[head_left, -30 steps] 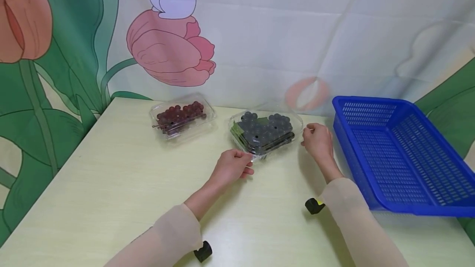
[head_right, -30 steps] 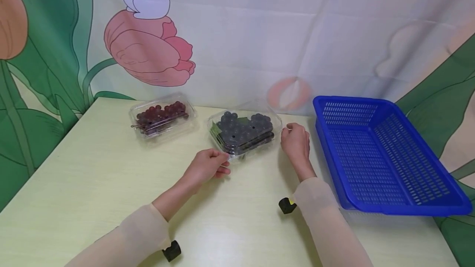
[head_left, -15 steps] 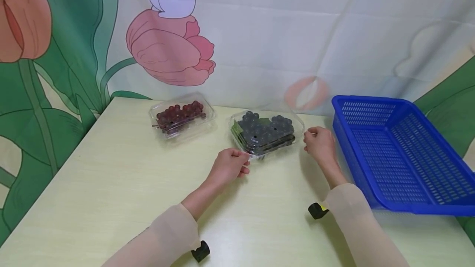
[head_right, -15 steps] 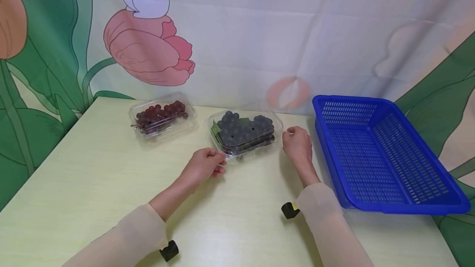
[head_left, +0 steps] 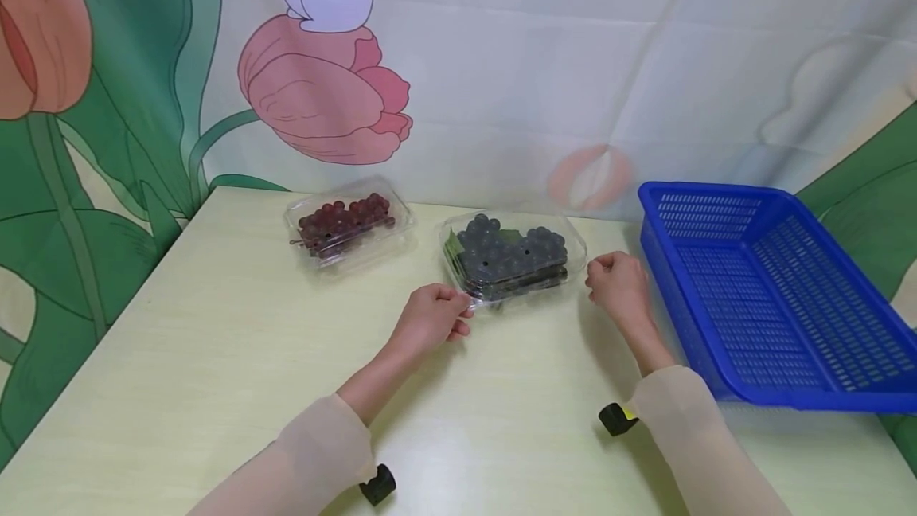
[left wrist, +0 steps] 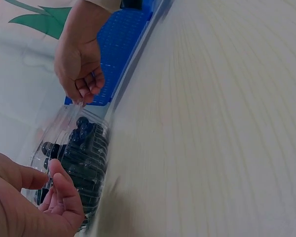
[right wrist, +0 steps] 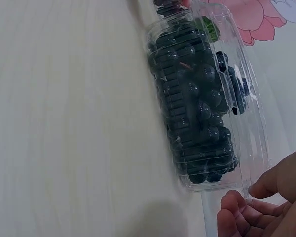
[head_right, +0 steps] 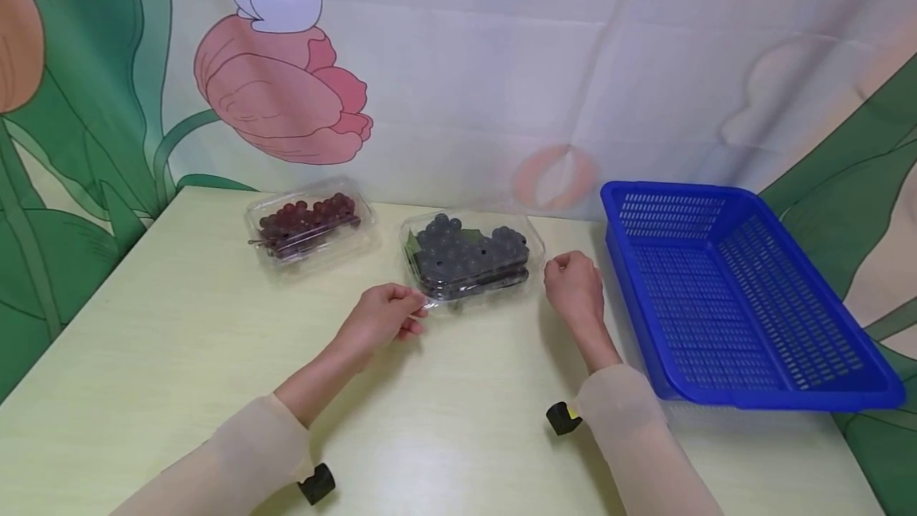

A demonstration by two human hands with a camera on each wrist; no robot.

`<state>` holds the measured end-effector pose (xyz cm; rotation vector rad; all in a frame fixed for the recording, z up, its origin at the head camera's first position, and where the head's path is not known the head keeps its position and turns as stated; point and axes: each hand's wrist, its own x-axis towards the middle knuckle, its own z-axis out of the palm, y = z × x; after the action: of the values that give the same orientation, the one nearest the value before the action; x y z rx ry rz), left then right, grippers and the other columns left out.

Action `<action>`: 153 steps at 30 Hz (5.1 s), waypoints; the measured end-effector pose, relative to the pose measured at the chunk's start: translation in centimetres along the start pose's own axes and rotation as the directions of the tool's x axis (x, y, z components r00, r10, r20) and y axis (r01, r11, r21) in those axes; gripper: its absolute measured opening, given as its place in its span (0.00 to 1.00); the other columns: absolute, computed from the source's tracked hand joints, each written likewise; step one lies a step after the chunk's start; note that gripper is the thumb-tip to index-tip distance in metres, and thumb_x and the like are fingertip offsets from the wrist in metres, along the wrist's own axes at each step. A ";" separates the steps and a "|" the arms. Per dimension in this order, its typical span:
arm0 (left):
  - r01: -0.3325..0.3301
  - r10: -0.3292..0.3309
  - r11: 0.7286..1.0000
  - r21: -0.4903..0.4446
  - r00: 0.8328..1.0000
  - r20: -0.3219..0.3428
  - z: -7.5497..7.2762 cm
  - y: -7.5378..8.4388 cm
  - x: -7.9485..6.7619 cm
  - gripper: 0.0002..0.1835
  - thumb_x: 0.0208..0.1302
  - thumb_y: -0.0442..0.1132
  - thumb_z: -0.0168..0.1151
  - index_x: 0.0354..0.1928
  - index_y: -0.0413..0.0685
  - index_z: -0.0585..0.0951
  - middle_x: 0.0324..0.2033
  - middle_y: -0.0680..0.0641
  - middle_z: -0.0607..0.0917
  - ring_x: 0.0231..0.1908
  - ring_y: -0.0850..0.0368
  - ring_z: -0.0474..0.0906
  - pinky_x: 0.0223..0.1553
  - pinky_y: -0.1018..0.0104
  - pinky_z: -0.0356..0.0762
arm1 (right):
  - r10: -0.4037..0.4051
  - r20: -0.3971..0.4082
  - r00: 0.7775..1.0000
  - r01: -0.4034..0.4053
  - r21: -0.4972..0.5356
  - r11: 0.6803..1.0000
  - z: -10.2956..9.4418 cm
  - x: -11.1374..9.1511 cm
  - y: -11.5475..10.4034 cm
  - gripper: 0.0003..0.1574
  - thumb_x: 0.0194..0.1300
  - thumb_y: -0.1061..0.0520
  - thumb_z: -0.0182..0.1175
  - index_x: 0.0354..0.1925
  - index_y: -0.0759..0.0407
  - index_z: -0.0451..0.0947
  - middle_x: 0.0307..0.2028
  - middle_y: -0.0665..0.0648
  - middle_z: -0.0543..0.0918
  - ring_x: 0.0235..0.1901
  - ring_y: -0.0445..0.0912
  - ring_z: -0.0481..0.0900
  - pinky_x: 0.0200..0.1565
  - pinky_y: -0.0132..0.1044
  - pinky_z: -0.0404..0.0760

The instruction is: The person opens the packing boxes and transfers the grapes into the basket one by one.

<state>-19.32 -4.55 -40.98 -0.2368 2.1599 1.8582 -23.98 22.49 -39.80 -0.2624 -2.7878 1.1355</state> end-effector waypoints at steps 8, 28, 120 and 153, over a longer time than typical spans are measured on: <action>-0.007 0.006 0.999 0.046 1.000 0.003 -0.4 -0.1 -0.2 0.08 0.78 0.37 0.57 0.45 0.37 0.78 0.40 0.41 0.86 0.26 0.59 0.79 0.30 0.70 0.79 | -0.027 0.002 1.000 0.027 -0.033 0.999 -0.2 -1.1 0.1 0.18 0.72 0.59 0.52 0.45 0.70 0.84 0.32 0.61 0.89 0.23 0.43 0.84 0.30 0.35 0.78; -0.011 0.007 0.996 0.092 0.999 0.043 -2.0 -0.2 -1.0 0.07 0.78 0.35 0.56 0.47 0.36 0.77 0.40 0.38 0.85 0.27 0.59 0.77 0.33 0.69 0.80 | -0.054 0.041 0.998 0.057 -0.056 0.997 -0.5 -3.6 0.1 0.16 0.73 0.55 0.55 0.43 0.68 0.82 0.30 0.58 0.88 0.22 0.42 0.82 0.27 0.35 0.76; -0.057 0.049 0.969 0.242 0.998 0.035 -7.7 -2.1 -6.2 0.10 0.77 0.37 0.58 0.45 0.35 0.80 0.31 0.43 0.83 0.26 0.56 0.75 0.31 0.63 0.74 | -0.083 0.239 0.967 0.159 -0.316 0.935 -0.7 -10.8 -2.8 0.11 0.68 0.49 0.65 0.36 0.56 0.82 0.34 0.53 0.87 0.27 0.45 0.79 0.25 0.41 0.76; -0.040 0.036 0.981 0.192 0.999 0.027 -7.7 -2.1 -6.2 0.10 0.77 0.36 0.57 0.48 0.33 0.79 0.32 0.43 0.83 0.26 0.58 0.75 0.32 0.65 0.77 | -0.093 0.263 0.960 0.186 -0.357 0.915 -0.9 -11.5 -3.2 0.12 0.69 0.48 0.65 0.36 0.55 0.82 0.32 0.51 0.87 0.25 0.45 0.78 0.24 0.43 0.74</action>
<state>-13.65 -12.82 -40.01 -0.1335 2.3241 1.6474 -12.92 18.51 -37.48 0.0515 -3.1663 0.6238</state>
